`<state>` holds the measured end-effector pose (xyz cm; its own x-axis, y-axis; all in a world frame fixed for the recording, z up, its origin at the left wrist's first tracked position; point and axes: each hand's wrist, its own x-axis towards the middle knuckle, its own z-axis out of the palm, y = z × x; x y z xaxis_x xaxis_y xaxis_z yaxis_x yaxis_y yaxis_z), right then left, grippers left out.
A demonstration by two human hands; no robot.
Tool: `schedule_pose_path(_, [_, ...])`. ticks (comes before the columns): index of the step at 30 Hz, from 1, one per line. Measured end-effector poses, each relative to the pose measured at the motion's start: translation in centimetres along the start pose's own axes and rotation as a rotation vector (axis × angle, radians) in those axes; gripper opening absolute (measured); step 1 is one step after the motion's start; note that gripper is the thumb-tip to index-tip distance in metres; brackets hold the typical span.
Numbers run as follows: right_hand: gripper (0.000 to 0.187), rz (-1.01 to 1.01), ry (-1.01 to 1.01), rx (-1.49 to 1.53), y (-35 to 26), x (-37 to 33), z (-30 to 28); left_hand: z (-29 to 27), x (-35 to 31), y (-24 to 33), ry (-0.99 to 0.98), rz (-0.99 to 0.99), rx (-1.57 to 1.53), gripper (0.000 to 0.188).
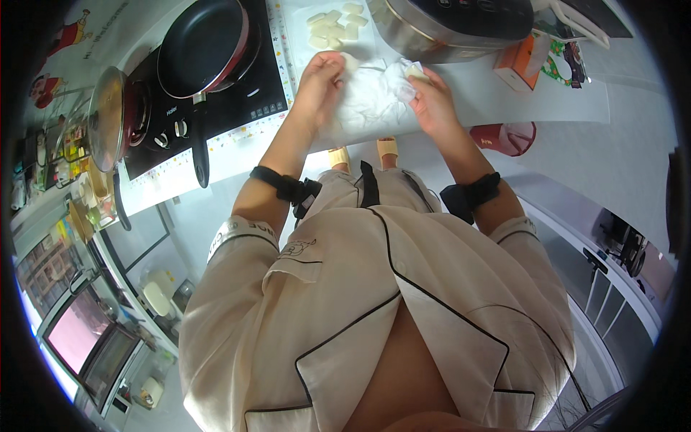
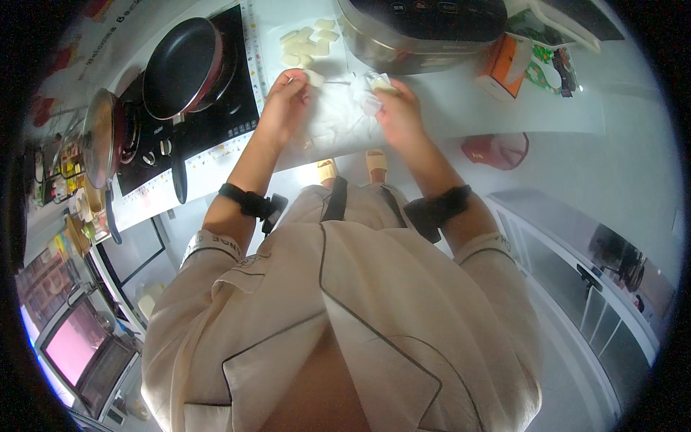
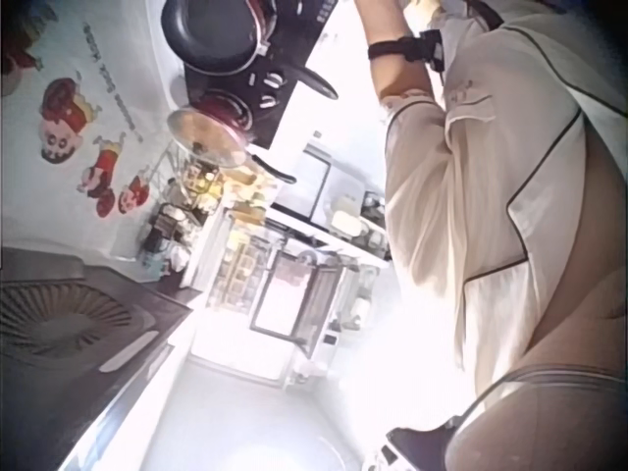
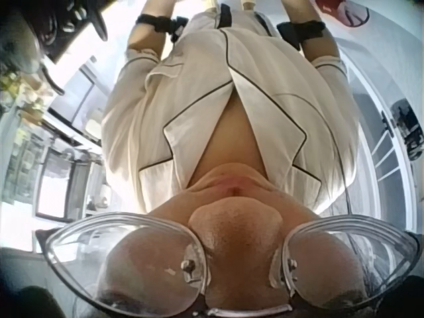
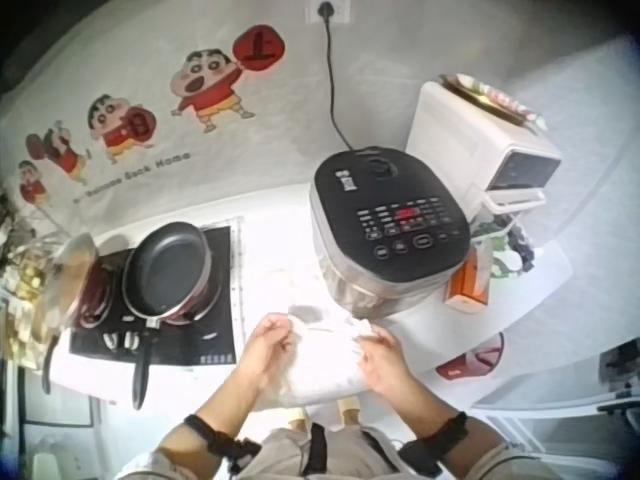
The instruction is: Clean and prepare sliced ginger by drying them with a paper towel and placing them in a bowl.
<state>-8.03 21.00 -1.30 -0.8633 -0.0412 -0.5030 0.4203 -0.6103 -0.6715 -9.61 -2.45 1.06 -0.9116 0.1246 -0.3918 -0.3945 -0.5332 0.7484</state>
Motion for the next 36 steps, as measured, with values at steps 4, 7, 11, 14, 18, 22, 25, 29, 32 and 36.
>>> schedule_pose_path(4, [0.044,0.06,0.01,-0.136,0.1,-0.4,0.5,-0.1,3.3,0.7,0.223,0.014,0.135,0.013])
schedule_pose_path(7, [0.049,0.074,-0.167,-0.2,-0.1,-0.9,0.6,0.0,5.3,0.8,0.417,0.168,0.131,0.024])
schedule_pose_path(11, [0.045,0.063,-0.221,-0.362,-0.1,-0.8,0.6,0.1,3.9,-0.3,0.39,0.382,0.636,0.035])
schedule_pose_path(14, [0.044,0.076,-0.227,-0.415,-0.2,-1.1,0.7,2.0,0.1,-0.1,-0.159,0.45,1.063,0.023])
schedule_pose_path(18, [0.052,0.077,-0.328,-0.501,-0.6,-1.5,0.9,3.4,-1.6,-0.3,-0.338,0.851,1.278,0.02])
schedule_pose_path(22, [0.053,0.004,-0.432,-0.679,-1.4,-1.6,1.3,2.3,-1.2,-0.8,-0.315,0.385,1.001,0.021])
schedule_pose_path(25, [0.047,-0.01,-0.394,-0.771,-1.7,-2.0,1.9,0.8,0.4,-1.4,-0.168,0.141,0.718,0.019])
schedule_pose_path(29, [0.045,0.038,-0.264,-0.818,-1.5,-1.9,1.1,-0.3,3.2,-0.3,0.136,0.132,0.565,0.021])
schedule_pose_path(32, [0.039,0.12,-0.236,-0.621,0.6,-0.3,-2.2,0.2,4.3,1.0,0.255,0.161,0.388,0.026])
schedule_pose_path(36, [0.036,-0.03,-0.32,-0.564,3.4,2.0,-6.7,-0.9,2.9,1.7,0.447,0.288,0.493,0.029])
